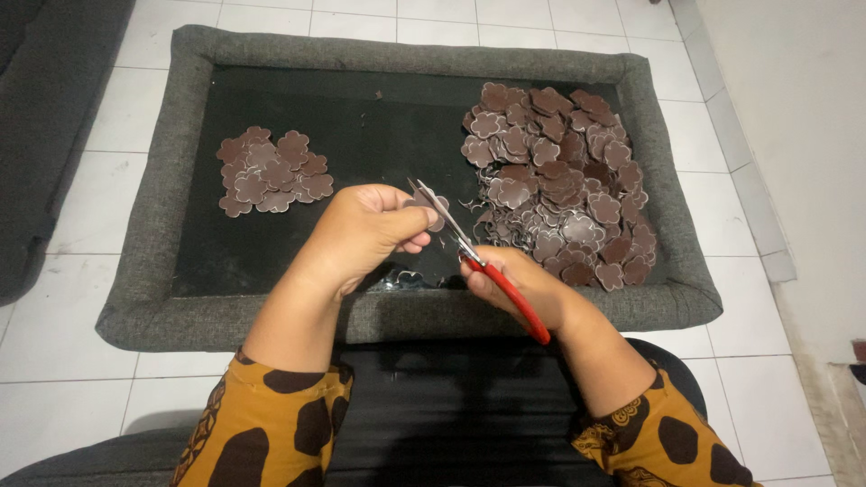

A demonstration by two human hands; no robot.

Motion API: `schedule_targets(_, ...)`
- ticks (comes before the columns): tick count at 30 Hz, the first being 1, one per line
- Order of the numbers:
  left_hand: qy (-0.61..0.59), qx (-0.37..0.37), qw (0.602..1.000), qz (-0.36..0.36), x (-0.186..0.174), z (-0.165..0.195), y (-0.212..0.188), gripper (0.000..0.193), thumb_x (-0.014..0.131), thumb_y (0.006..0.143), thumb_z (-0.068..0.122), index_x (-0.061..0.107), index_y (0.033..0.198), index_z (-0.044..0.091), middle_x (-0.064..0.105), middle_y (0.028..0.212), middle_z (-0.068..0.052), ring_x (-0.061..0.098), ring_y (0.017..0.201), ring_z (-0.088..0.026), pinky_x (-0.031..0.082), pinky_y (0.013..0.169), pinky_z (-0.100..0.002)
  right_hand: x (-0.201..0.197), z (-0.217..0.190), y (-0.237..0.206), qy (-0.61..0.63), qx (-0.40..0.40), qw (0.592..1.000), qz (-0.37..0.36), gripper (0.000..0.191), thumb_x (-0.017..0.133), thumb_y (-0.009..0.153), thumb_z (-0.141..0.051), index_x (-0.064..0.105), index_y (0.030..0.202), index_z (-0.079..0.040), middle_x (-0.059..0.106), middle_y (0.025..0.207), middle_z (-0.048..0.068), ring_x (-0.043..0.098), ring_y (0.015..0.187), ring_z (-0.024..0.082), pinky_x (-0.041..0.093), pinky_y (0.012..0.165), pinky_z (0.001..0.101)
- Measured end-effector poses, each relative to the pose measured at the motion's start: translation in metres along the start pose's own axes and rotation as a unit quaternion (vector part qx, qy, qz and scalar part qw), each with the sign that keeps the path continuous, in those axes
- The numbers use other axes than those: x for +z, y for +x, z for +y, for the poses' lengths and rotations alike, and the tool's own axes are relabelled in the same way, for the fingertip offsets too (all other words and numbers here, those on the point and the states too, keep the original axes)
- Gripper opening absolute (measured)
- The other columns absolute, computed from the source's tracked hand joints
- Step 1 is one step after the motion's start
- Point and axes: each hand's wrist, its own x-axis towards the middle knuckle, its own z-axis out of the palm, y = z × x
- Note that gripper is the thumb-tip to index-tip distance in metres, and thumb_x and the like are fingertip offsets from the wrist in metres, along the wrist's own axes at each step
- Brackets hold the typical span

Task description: The person trims excess white backing from the edges of brown flower-shaped fabric pieces using red-handled scissors, working one piece at a time and placing trimmed pieces in a pile on a padded tray.

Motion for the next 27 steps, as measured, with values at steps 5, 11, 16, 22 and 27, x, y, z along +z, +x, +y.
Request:
schedule_targets(5,0.012,0.004,1.0,-0.013,0.0007,-0.0022,0.0012,0.015,0.073,0.086,0.008,0.076,0.094,-0.005,0.074,0.081,-0.007,0.067,0.071,-0.01,0.055,0.066,-0.024,-0.001,-0.0018,0.0017,-0.075,-0.057,0.995,-0.015,0.04,0.057,0.1,-0.048,0.051,0.091,-0.01,0.048,0.08,-0.004,0.046,0.077,0.009,0.045,0.069,0.0266)
schedule_targets(11,-0.006,-0.003,1.0,-0.017,-0.0004,-0.0058,0.001,0.017,0.073,0.085,0.011,0.077,0.096,-0.003,0.076,0.083,-0.006,0.068,0.072,-0.01,0.055,0.067,-0.023,-0.001,-0.0051,0.0005,-0.037,-0.047,0.998,-0.021,0.04,0.055,0.1,-0.049,0.051,0.091,-0.01,0.047,0.08,-0.004,0.044,0.077,0.009,0.043,0.068,0.0269)
schedule_targets(16,-0.004,-0.02,1.0,-0.015,-0.002,-0.0067,0.0025,0.02,0.073,0.086,0.011,0.076,0.098,-0.005,0.075,0.084,-0.008,0.068,0.072,-0.01,0.056,0.068,-0.023,-0.0009,-0.0091,-0.0015,-0.026,-0.027,0.999,-0.015,0.039,0.055,0.101,-0.047,0.052,0.091,-0.01,0.047,0.08,-0.004,0.044,0.077,0.009,0.043,0.068,0.0271)
schedule_targets(22,-0.012,-0.016,1.0,-0.017,-0.0017,-0.0077,0.0028,0.019,0.073,0.086,0.011,0.075,0.098,-0.005,0.075,0.083,-0.008,0.068,0.071,-0.01,0.056,0.067,-0.022,-0.0002,-0.0096,-0.0013,-0.03,-0.021,0.999,-0.011,0.036,0.055,0.1,-0.044,0.052,0.091,-0.009,0.049,0.079,-0.004,0.045,0.076,0.008,0.044,0.067,0.0269)
schedule_targets(27,-0.015,-0.009,1.0,-0.014,-0.0001,-0.0076,0.003,0.018,0.074,0.086,0.012,0.075,0.096,-0.004,0.075,0.082,-0.007,0.068,0.071,-0.01,0.056,0.068,-0.023,0.0004,-0.0071,-0.0017,-0.039,-0.025,0.999,-0.001,0.037,0.055,0.101,-0.046,0.053,0.093,-0.01,0.049,0.08,-0.004,0.046,0.077,0.008,0.044,0.068,0.0268)
